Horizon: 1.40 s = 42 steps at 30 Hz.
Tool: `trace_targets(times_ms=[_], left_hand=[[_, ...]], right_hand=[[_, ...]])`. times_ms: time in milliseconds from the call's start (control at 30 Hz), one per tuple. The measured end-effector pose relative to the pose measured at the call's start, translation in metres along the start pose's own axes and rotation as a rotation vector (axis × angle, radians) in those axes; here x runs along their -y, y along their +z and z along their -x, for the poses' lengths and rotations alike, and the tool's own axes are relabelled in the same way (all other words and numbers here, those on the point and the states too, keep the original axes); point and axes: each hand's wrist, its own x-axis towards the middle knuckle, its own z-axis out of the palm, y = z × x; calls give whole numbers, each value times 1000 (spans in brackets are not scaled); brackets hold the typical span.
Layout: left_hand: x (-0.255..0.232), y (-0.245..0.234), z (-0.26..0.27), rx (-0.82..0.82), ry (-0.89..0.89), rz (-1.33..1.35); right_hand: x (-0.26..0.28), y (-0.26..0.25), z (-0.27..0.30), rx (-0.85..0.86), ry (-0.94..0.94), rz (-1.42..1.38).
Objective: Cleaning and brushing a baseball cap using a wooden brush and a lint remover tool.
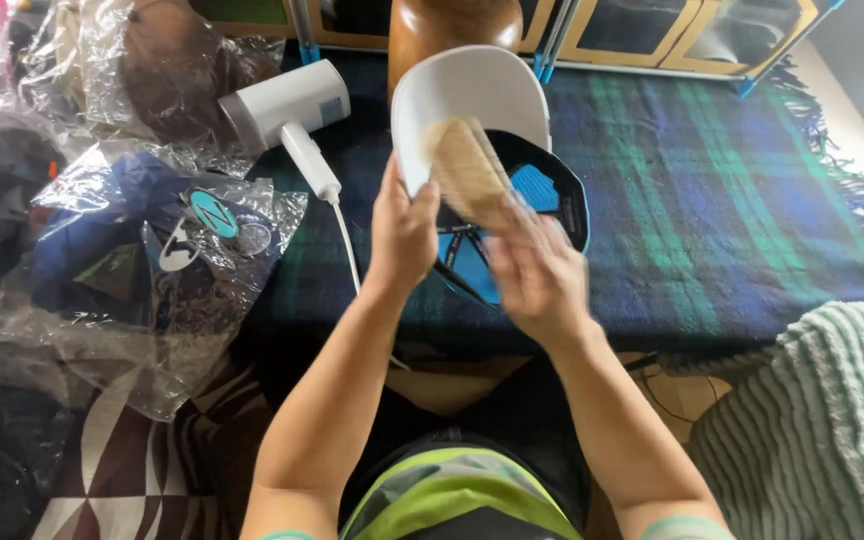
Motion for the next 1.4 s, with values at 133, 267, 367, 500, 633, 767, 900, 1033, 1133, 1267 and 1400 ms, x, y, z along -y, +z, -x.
trace_targets(times_ms=[133,267,367,500,633,767,900,1033,1133,1267,1400], left_hand=[[6,10,37,12,-58,-8],[-3,9,35,-157,-39,-36],[-4,10,31,-137,-36,-83],[-18,3,35,-151,-30,-48],[-17,7,33,-183,-9,-61],[-9,9,35,-164,7,-2],[-38,-9,26,-188,61,-57],[-39,-21,-9,-202,416,-260],[-65,-17,-40,-140,630,-393],[-63,-15,-49,-11,773,-380],[-1,-12,-11,-91,828,-266]], right_hand=[[-40,23,-24,-28,-131,132],[-62,18,-37,-261,-52,178],[-7,22,-24,-77,-223,186],[-46,19,-17,-65,-331,269],[-16,14,-21,-155,-93,155],[-30,18,-19,-93,-225,240],[-76,-4,-1,-288,83,241],[-95,-11,31,-276,771,-394],[-88,-20,5,-161,1102,-564],[-103,-28,-3,132,1361,-151],[-146,-16,52,95,981,-21]])
